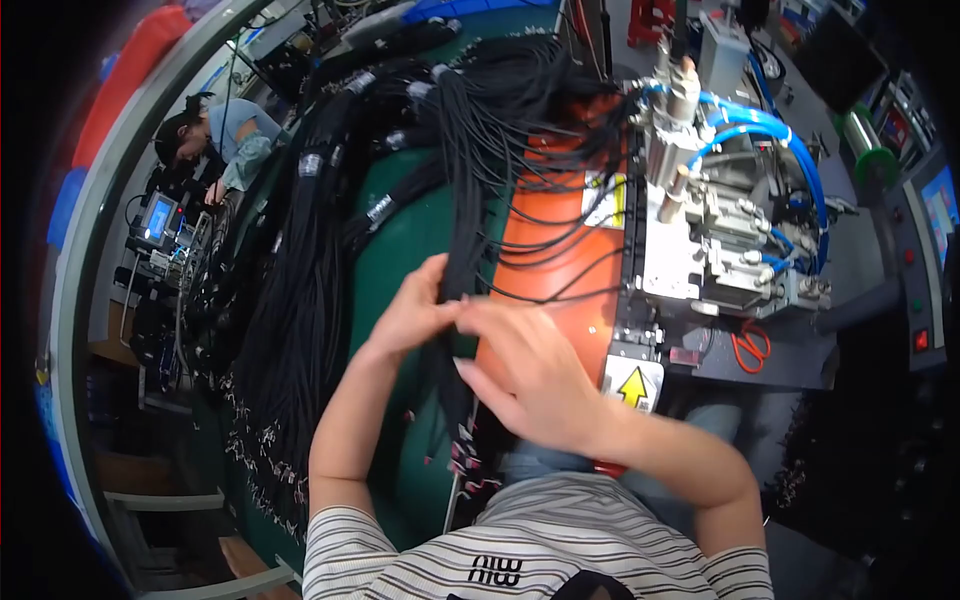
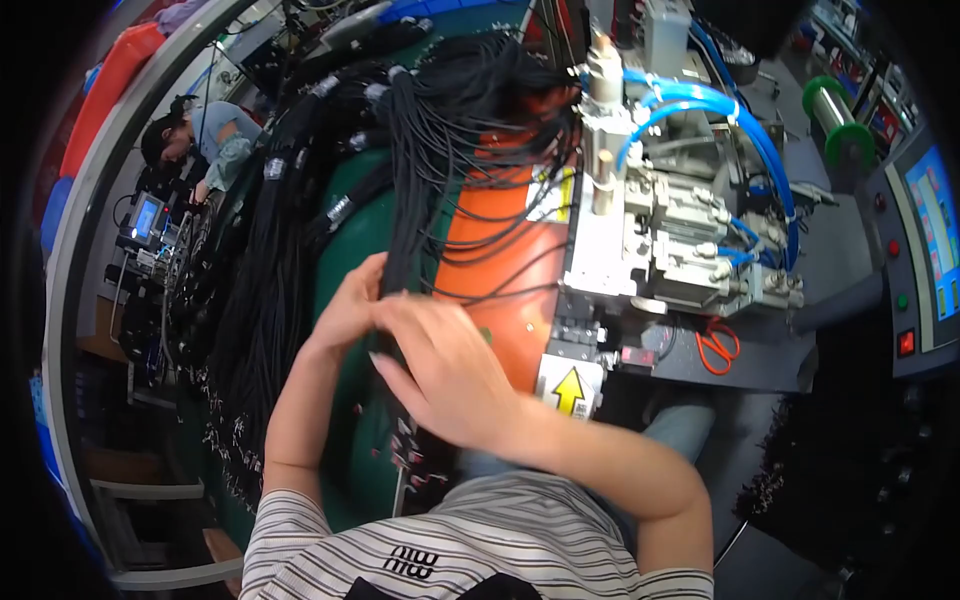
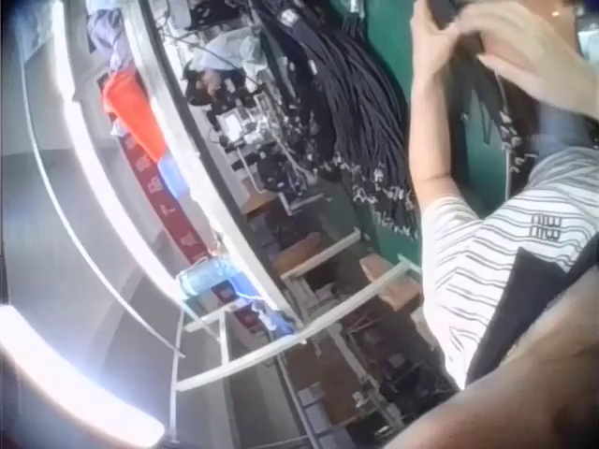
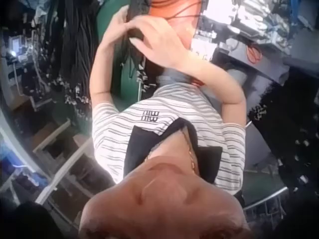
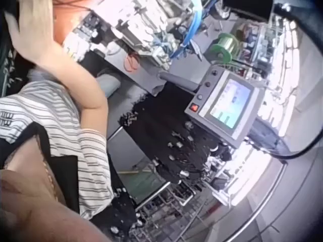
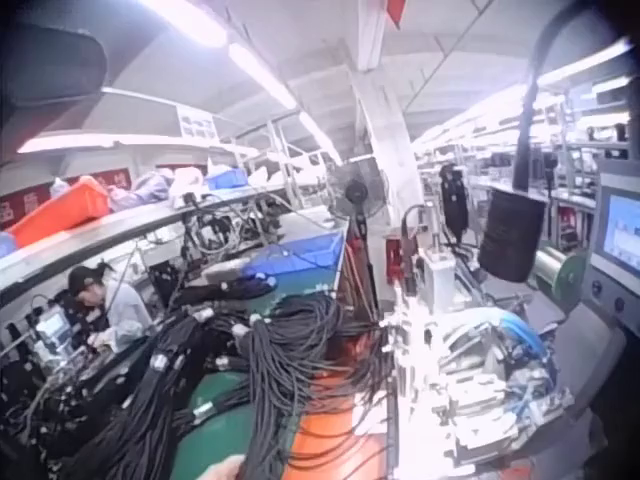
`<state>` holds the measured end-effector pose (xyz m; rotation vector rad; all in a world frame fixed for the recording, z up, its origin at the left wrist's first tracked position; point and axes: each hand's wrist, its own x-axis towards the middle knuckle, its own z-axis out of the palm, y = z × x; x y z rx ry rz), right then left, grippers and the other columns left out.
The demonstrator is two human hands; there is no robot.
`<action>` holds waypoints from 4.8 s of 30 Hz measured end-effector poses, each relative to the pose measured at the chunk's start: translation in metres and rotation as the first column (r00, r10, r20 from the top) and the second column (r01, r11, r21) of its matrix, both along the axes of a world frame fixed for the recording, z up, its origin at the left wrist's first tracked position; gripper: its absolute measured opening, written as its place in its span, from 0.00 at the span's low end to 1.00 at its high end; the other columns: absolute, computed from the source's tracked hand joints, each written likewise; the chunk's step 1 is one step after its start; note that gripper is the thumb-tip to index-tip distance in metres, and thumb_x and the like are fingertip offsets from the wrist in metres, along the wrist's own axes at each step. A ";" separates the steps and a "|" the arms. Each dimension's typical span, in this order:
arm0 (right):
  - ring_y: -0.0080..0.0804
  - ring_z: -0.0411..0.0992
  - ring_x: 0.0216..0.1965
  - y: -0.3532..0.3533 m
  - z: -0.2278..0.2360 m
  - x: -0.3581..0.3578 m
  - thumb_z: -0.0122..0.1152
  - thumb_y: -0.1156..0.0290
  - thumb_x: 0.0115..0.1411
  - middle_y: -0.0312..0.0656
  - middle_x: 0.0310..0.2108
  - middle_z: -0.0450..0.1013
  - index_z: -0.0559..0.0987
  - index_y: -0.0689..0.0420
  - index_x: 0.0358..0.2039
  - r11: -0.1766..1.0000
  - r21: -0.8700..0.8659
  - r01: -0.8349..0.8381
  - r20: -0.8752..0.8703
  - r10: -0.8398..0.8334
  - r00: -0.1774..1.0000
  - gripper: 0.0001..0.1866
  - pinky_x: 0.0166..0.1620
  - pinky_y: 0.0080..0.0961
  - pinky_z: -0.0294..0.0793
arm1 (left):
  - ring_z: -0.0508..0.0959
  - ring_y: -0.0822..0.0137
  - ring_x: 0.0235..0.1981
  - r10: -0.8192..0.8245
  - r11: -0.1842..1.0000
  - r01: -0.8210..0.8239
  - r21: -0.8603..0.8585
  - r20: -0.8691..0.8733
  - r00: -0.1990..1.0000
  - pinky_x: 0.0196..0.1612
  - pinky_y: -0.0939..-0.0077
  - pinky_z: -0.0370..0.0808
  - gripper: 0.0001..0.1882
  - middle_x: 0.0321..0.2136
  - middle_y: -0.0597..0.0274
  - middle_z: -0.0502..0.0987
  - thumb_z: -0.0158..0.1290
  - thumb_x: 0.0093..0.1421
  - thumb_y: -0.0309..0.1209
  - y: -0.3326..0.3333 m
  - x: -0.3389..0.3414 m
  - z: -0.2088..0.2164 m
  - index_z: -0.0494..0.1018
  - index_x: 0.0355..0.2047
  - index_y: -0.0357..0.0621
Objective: Processing and connecting electrical wire harnesses using an automated terminal crimping machine.
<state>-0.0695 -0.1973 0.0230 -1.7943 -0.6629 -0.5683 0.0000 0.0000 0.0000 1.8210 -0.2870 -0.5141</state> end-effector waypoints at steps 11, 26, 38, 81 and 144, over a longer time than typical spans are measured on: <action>0.53 0.74 0.45 0.045 0.045 0.318 0.61 0.58 0.56 0.54 0.42 0.75 0.73 0.66 0.47 0.723 -0.569 0.393 0.034 -0.456 0.889 0.26 0.49 0.45 0.72 | 0.80 0.62 0.31 -0.253 0.935 0.089 0.344 0.467 0.848 0.37 0.72 0.76 0.23 0.31 0.51 0.79 0.60 0.59 0.34 -0.011 0.039 0.042 0.70 0.50 0.33; 0.44 0.79 0.38 0.012 0.082 0.405 0.71 0.60 0.37 0.52 0.34 0.80 0.82 0.64 0.35 0.936 -0.273 0.221 -0.158 -0.270 0.950 0.25 0.45 0.33 0.77 | 0.50 0.39 0.67 -0.349 0.784 -0.459 0.418 0.908 0.230 0.68 0.46 0.45 0.47 0.61 0.31 0.55 0.62 0.50 0.40 -0.042 0.214 -0.001 0.51 0.62 0.24; 0.39 0.76 0.39 0.053 0.061 0.339 0.70 0.67 0.43 0.47 0.37 0.76 0.79 0.63 0.40 0.975 -0.022 0.223 0.180 -0.216 0.960 0.23 0.46 0.31 0.75 | 0.64 0.57 0.62 -0.315 0.758 -0.639 0.128 0.930 -0.187 0.59 0.64 0.62 0.30 0.65 0.59 0.59 0.38 0.65 0.41 -0.133 0.277 -0.056 0.55 0.67 0.52; 0.43 0.74 0.37 -0.005 -0.006 0.078 0.62 0.73 0.56 0.46 0.33 0.72 0.74 0.62 0.38 0.946 -0.285 0.158 -0.055 -0.181 0.982 0.11 0.39 0.32 0.73 | 0.80 0.54 0.36 0.224 0.832 -0.547 0.092 0.846 0.483 0.43 0.67 0.75 0.17 0.33 0.51 0.80 0.58 0.59 0.38 0.003 0.183 -0.018 0.75 0.40 0.36; 0.48 0.74 0.43 -0.054 -0.041 -0.044 0.63 0.75 0.51 0.52 0.42 0.74 0.77 0.65 0.40 0.914 -0.404 -0.025 -0.218 -0.070 0.973 0.15 0.44 0.37 0.75 | 0.82 0.63 0.38 -0.180 0.476 0.173 -0.862 0.097 0.979 0.45 0.71 0.80 0.12 0.36 0.56 0.80 0.57 0.60 0.23 -0.168 0.275 0.058 0.73 0.45 0.40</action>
